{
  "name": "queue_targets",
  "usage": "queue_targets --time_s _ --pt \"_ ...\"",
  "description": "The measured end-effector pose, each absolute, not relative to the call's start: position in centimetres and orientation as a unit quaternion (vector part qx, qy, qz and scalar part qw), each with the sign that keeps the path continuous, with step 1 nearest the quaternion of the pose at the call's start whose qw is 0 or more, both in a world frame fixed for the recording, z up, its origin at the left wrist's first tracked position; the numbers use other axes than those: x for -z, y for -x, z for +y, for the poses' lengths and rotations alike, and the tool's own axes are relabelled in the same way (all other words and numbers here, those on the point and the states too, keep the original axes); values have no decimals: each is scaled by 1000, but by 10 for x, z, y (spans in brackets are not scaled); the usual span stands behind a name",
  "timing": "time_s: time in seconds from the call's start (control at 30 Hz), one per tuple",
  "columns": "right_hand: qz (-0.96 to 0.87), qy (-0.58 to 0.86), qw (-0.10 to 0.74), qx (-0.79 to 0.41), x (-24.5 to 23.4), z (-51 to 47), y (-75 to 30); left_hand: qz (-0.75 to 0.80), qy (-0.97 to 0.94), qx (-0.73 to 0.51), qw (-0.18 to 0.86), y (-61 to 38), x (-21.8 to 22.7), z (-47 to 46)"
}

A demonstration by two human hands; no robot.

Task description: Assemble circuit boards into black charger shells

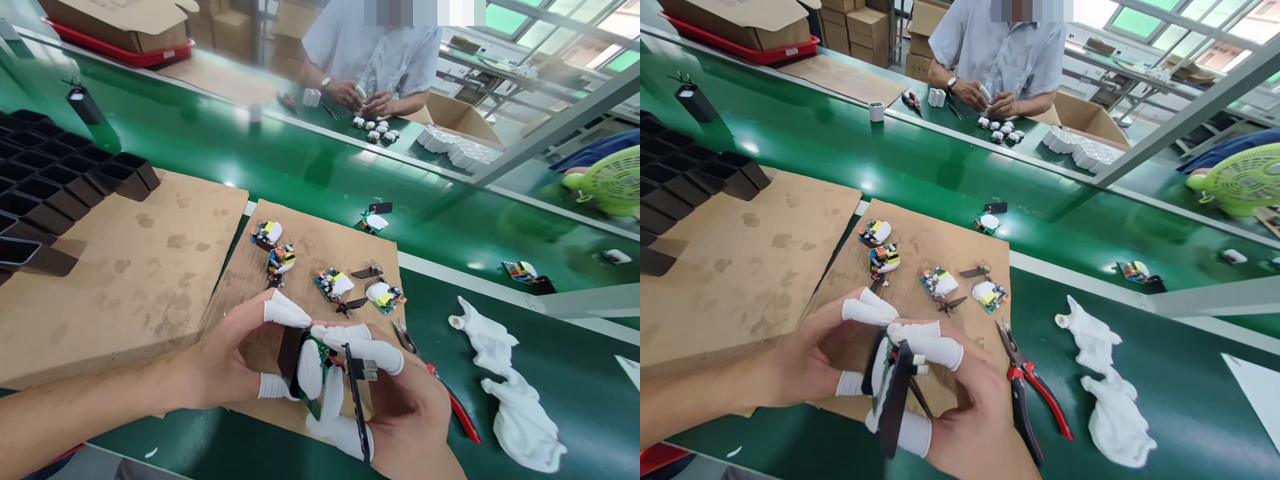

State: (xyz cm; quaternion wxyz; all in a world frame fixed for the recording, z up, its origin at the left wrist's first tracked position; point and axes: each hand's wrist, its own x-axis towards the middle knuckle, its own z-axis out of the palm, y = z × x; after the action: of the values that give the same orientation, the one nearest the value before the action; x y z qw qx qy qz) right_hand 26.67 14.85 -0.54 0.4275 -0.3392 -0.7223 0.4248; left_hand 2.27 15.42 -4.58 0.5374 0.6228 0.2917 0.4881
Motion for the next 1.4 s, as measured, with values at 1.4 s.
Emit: queue_targets --time_s 1.4 --pt "-700 354 463 -413 0 147 -274 311 -596 -487 558 -26 55 155"
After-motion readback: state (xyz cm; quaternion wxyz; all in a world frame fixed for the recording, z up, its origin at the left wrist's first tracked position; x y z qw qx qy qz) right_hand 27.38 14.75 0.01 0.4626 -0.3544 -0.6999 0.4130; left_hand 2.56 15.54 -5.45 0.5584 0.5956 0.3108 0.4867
